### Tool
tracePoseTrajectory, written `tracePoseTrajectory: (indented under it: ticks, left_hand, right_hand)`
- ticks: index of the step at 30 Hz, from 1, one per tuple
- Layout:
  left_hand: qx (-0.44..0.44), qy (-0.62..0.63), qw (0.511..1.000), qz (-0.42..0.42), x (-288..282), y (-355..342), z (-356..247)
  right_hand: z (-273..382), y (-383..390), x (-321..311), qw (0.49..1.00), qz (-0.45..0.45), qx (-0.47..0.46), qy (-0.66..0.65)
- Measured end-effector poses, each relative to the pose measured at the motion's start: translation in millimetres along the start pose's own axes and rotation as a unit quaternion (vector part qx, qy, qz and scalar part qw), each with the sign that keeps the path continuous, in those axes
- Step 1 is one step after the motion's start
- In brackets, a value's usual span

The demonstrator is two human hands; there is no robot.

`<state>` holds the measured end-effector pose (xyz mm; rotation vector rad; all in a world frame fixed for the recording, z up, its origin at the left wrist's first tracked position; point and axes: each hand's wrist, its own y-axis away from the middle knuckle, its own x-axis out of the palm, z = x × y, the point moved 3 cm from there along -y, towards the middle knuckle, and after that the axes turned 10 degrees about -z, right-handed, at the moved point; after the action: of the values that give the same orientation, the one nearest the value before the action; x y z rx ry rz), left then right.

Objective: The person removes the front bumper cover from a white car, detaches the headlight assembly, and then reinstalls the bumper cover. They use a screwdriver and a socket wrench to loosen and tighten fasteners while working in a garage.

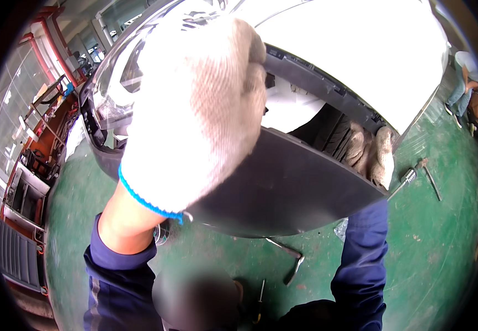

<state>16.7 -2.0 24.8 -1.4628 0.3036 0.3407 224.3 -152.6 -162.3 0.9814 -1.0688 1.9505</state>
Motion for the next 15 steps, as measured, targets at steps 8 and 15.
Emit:
tracePoseTrajectory:
  ticks: [8, 15]
  left_hand:
    - [0.013, 0.042, 0.99, 0.132, -12.2, -3.1, 0.3]
    - [0.015, -0.013, 0.984, 0.175, -10.9, 0.8, -2.6]
  right_hand:
    - [-3.5, -3.3, -3.0, 0.995, -0.023, 0.039, -0.089]
    - [2.5, -4.8, 2.1, 0.996, -0.008, 0.064, -0.062]
